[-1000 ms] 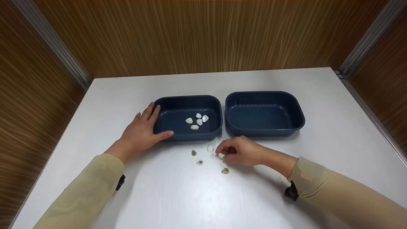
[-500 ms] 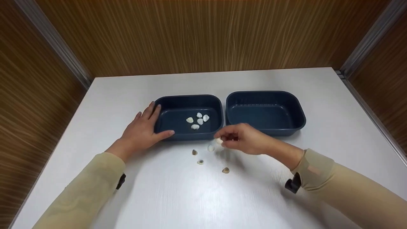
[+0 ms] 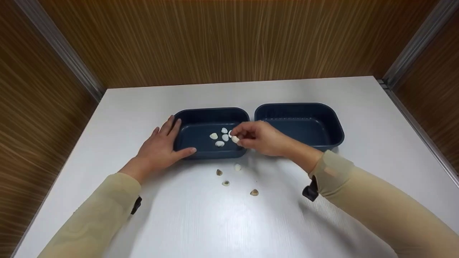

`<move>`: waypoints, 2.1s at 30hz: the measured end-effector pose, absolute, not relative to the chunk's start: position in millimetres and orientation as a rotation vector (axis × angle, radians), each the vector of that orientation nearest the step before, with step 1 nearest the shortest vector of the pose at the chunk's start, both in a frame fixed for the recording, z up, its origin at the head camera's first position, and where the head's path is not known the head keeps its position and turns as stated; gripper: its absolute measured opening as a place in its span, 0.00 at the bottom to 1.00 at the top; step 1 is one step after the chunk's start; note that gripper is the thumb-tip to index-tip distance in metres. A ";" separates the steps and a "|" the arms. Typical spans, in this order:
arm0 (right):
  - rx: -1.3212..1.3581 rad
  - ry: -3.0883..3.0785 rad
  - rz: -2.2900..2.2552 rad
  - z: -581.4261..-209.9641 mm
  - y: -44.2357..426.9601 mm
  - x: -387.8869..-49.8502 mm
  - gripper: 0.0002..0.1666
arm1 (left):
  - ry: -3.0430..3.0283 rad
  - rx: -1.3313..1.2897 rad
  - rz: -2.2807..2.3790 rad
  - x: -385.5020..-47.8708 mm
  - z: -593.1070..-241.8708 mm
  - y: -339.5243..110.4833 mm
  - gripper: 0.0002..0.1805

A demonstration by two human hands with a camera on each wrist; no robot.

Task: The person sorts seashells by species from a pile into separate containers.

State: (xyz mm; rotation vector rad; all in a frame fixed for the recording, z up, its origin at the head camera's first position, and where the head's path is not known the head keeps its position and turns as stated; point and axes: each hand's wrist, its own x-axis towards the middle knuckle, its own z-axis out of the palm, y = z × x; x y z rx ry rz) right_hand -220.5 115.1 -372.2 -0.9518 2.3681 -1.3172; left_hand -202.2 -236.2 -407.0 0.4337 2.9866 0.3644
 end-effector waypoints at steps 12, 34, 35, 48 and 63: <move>-0.854 2.440 -1.308 -376.0 103.3 -233.7 0.15 | 2.987 0.427 0.364 -202.4 -406.8 -236.6 0.67; -1.020 2.444 -1.339 -379.1 130.8 -186.5 0.13 | 2.986 0.427 0.368 -200.8 -406.6 -238.5 0.67; -1.024 2.435 -1.339 -380.9 132.4 -184.2 0.13 | 2.985 0.425 0.370 -200.8 -406.6 -238.6 0.67; -1.024 2.359 -1.251 -411.6 143.0 -172.3 0.18 | 2.980 0.430 0.373 -200.6 -405.2 -238.7 0.67; -1.148 2.353 -1.166 -434.1 144.8 -182.4 0.26 | 2.985 0.435 0.382 -201.6 -406.9 -237.6 0.66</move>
